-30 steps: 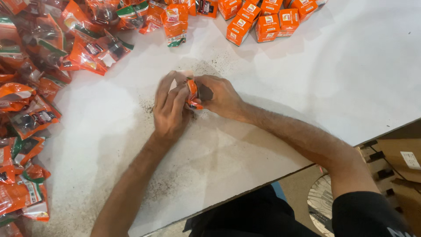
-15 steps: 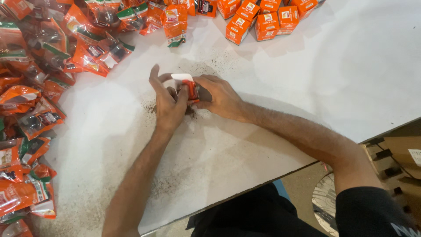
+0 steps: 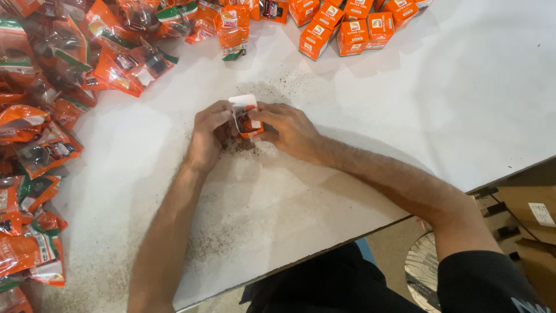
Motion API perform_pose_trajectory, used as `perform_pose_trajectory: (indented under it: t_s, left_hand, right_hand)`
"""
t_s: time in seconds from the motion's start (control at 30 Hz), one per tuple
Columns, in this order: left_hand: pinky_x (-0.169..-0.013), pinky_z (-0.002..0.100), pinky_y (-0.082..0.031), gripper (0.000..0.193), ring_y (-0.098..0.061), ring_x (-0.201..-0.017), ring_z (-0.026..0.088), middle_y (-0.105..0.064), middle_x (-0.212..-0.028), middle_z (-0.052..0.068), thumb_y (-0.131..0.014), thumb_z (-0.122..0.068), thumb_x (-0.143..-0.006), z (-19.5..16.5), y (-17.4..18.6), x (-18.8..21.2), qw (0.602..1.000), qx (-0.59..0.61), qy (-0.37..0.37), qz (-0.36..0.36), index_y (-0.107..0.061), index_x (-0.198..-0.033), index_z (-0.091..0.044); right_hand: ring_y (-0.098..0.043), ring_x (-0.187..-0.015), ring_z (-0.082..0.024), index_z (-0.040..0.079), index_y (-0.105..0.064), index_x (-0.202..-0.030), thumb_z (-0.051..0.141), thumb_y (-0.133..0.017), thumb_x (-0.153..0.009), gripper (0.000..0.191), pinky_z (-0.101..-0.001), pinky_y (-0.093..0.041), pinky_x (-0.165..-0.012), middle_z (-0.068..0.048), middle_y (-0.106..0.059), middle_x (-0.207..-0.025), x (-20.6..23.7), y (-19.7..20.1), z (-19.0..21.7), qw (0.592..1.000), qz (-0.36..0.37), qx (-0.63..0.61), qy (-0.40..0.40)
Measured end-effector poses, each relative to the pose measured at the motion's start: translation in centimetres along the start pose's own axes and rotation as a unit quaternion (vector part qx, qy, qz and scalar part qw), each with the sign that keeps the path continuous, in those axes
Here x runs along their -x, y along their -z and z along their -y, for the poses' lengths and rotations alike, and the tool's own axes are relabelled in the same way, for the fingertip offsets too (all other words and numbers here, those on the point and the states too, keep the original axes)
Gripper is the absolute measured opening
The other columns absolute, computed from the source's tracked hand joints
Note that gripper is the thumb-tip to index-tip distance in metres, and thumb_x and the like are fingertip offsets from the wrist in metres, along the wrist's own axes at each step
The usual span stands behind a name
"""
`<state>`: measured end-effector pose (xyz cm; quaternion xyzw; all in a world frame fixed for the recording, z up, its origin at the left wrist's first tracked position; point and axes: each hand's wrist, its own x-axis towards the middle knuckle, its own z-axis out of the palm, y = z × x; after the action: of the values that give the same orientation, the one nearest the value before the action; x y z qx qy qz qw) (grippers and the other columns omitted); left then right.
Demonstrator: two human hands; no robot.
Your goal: The person picks small orange packets from a pile on the table and places them one at a time into small orange boxes, closing the flaps and setting the filled boxes aside. They repeat this packing cycle continuously across the table.
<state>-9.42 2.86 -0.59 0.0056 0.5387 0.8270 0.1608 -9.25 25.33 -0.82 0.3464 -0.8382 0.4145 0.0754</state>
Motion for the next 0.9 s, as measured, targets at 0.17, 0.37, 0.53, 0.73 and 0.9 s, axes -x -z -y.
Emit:
perform_pose_trajectory:
  t_s: [0.17, 0.37, 0.53, 0.73, 0.9]
  left_hand:
    - [-0.053, 0.032, -0.043, 0.007, -0.057, -0.064, 0.019, -0.064, -0.079, 0.011, -0.066, -0.004, -0.091, 0.1, -0.8, -1.5, 0.979, -0.19, 0.028, -0.073, -0.066, -0.097, 0.001]
    - [-0.098, 0.039, -0.06, 0.028, -0.068, -0.118, 0.031, -0.068, -0.128, 0.014, -0.063, 0.006, -0.091, 1.2, -2.8, 0.8, 0.823, -0.447, -0.348, -0.035, -0.068, -0.118, 0.001]
    - [-0.109, 0.046, -0.053, 0.039, -0.057, -0.136, 0.042, -0.063, -0.139, 0.021, -0.079, -0.003, -0.086, 0.4, -2.0, 2.3, 0.764, -0.524, -0.372, 0.048, -0.065, -0.123, 0.002]
    - [-0.108, 0.044, -0.056, 0.026, -0.06, -0.139, 0.04, -0.065, -0.139, 0.019, -0.074, -0.002, -0.091, 1.5, -2.1, 2.0, 0.859, -0.422, -0.289, -0.018, -0.064, -0.115, -0.002]
    - [-0.118, 0.048, -0.053, 0.023, -0.061, -0.137, 0.04, -0.066, -0.134, 0.016, -0.081, -0.002, -0.092, 1.4, -2.1, 2.0, 0.74, -0.545, -0.395, 0.016, -0.065, -0.109, -0.003]
  right_hand:
    - [-0.065, -0.115, -0.039, 0.009, -0.061, -0.118, 0.01, -0.084, -0.081, 0.044, -0.0461, -0.055, -0.091, -0.014, -0.065, -0.131, 0.3, -0.1, 0.4, 0.999, -0.029, -0.025, 0.008]
    - [-0.066, -0.114, -0.038, 0.008, -0.046, -0.116, 0.012, -0.087, -0.085, 0.051, -0.044, -0.057, -0.088, -0.013, -0.066, -0.127, 0.3, 0.1, 0.2, 0.996, -0.033, -0.079, -0.017]
    - [-0.076, -0.108, -0.03, 0.009, -0.036, -0.123, 0.007, -0.079, -0.088, 0.055, -0.0392, -0.06, -0.083, -0.012, -0.07, -0.12, 0.4, -0.1, -0.5, 0.983, 0.011, -0.147, -0.113]
    - [-0.075, -0.111, -0.031, 0.009, -0.036, -0.122, 0.006, -0.082, -0.088, 0.057, -0.0402, -0.059, -0.086, -0.012, -0.072, -0.121, 0.3, -0.3, -0.8, 0.988, -0.004, -0.137, -0.068]
    - [-0.073, -0.107, -0.032, 0.008, -0.049, -0.121, 0.003, -0.084, -0.085, 0.051, -0.0403, -0.059, -0.085, -0.011, -0.068, -0.124, 0.3, 0.0, -0.4, 0.995, -0.02, -0.089, -0.033]
